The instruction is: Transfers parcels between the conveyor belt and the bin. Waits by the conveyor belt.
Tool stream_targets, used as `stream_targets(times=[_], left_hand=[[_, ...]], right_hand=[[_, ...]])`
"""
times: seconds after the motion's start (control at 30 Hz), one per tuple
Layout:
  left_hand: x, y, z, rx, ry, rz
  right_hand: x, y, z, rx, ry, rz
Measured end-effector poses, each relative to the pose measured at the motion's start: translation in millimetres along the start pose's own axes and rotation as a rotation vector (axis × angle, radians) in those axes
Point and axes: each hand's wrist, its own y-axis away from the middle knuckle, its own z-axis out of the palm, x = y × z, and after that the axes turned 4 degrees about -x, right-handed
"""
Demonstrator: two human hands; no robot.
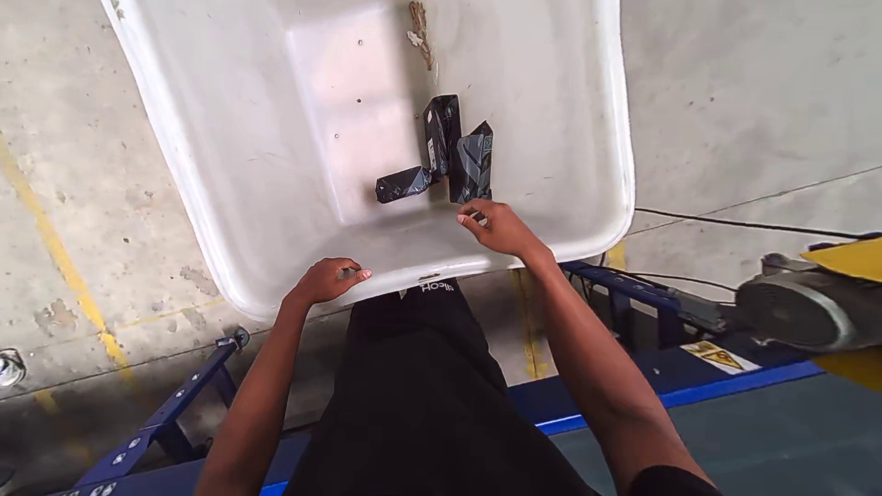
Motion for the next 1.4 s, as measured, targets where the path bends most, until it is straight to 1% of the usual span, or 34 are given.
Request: stream_targets(times=[0.07, 0.1, 0.2, 0.27, 0.33, 0.4, 0.47, 0.53, 0.6, 0.63, 0.67, 0.73, 0.83, 0.9, 0.93, 1.03, 1.07, 1.2, 1.3, 1.4], left_hand=[[13, -12, -9, -0.056, -0.019, -0.093], [22, -22, -12, -0.089, -0.031, -0.142], [45, -68, -17, -0.21, -0.074, -0.246], [55, -120, -20, -0.257, -0.078, -0.252], [60, -180, -16, -0.264, -0.062, -0.234], [58, -252, -12, -0.245, -0.054, -0.181], [52, -331, -7, -0.207, -0.051, -0.112], [47, -404, 2, -0.167, -0.089, -0.069], [39, -471, 7, -0.124, -0.203, -0.069], [36, -500, 9, -0.125, -0.263, -0.1], [33, -522, 13, -0.139, -0.321, -0.142], [27, -557, 21, -0.181, -0.421, -0.222], [14, -580, 32, -0.231, -0.458, -0.335], [4, -586, 33, -0.235, -0.445, -0.338], [-1, -586, 34, -0.239, -0.461, -0.303], [-14, -578, 48, -0.201, -0.57, -0.123], [-15, -575, 54, -0.205, -0.583, -0.116], [-18, -567, 60, -0.207, -0.447, -0.226], [-24, -552, 52, -0.252, -0.394, -0.231], [-46, -513, 25, -0.208, -0.319, -0.237]], right_hand=[[37, -40, -27, 0.017, 0.053, 0.05], [63, -63, -39, 0.036, 0.051, 0.093], [161, -130, -57, 0.091, 0.066, 0.246], [225, -177, -67, 0.147, 0.134, 0.305], [274, -217, -68, 0.182, 0.169, 0.351], [316, -252, -63, 0.201, 0.204, 0.362], [354, -281, -50, 0.174, 0.203, 0.344], [378, -300, -26, 0.152, 0.207, 0.325], [383, -318, -10, 0.223, 0.249, 0.343], [380, -329, -6, 0.253, 0.265, 0.372], [375, -339, -6, 0.262, 0.281, 0.419], [367, -366, -14, 0.201, 0.273, 0.586], [369, -412, -29, 0.069, 0.176, 0.832], [374, -440, -44, 0.005, 0.158, 0.9], [377, -453, -52, -0.008, 0.162, 0.9], [380, -492, -63, -0.002, 0.195, 0.875], [381, -503, -62, -0.002, 0.209, 0.881], [381, -538, -47, 0.011, 0.199, 0.869], [381, -533, -28, 0.006, 0.162, 0.803], [383, -507, -14, -0.071, 0.129, 0.61]])
